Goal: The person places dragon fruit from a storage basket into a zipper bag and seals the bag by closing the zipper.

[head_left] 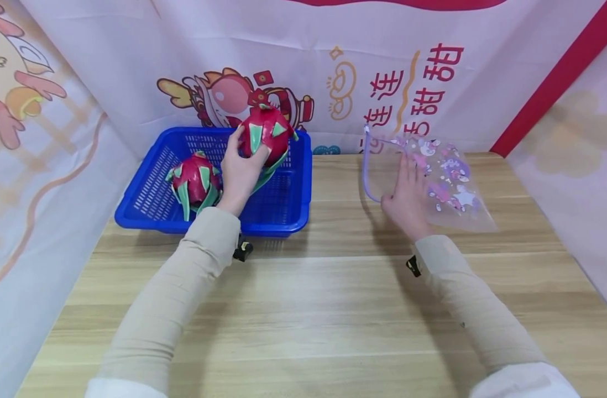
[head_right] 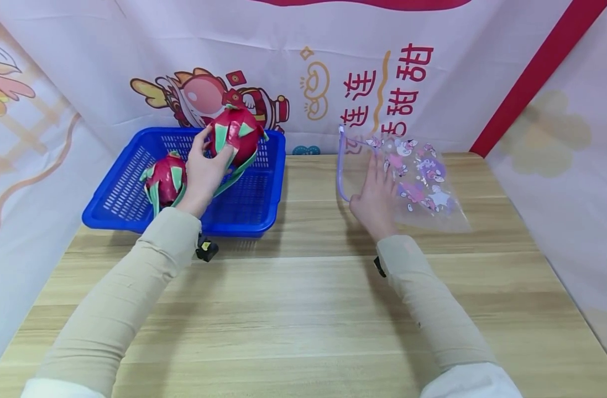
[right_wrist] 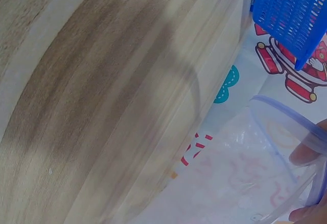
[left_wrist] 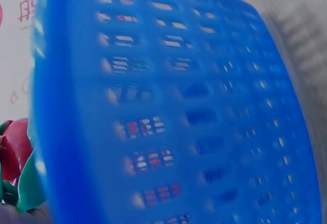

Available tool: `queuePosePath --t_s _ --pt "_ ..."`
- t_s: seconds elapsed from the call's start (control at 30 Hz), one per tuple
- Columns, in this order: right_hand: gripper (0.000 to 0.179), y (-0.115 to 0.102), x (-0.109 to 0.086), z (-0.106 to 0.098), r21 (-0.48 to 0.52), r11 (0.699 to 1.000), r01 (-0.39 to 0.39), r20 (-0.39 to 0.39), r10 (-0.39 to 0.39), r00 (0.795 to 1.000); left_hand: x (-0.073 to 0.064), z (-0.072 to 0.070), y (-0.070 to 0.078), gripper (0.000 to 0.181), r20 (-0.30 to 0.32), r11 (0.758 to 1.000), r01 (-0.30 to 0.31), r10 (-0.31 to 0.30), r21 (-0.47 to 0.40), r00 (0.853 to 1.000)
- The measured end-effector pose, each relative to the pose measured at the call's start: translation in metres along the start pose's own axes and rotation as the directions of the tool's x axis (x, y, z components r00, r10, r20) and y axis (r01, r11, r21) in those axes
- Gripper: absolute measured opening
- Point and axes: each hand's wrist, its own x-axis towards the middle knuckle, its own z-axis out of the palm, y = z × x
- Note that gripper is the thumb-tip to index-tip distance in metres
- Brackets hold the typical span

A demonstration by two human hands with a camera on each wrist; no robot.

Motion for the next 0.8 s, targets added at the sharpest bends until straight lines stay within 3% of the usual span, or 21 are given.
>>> queuePosePath --t_s 0.13,0.3,0.57,0.8 --pt "0.099 0.000 0.000 0.000 0.030 1.000 -0.003 0.007 0.003 1.000 -0.005 0.006 0.009 0.066 0.052 0.996 0.011 -0.006 -0.084 0.999" --pt "0.101 -0.001 0.000 -0.002 0.043 0.999 -0.001 0.011 0.000 1.000 -0.009 0.014 0.019 0.063 0.143 0.971 0.071 -0.039 -0.229 0.989" --pt "0.101 -0.004 0.000 -0.006 0.073 0.997 0.008 0.000 -0.008 1.000 -0.013 0.030 0.027 0.060 0.245 0.969 0.078 -0.019 -0.236 0.969" --pt "0.102 -0.006 -0.001 -0.008 0.119 0.993 0.019 -0.011 -0.018 1.000 -0.017 0.046 0.033 0.058 0.331 0.941 0.126 -0.016 -0.313 0.943"
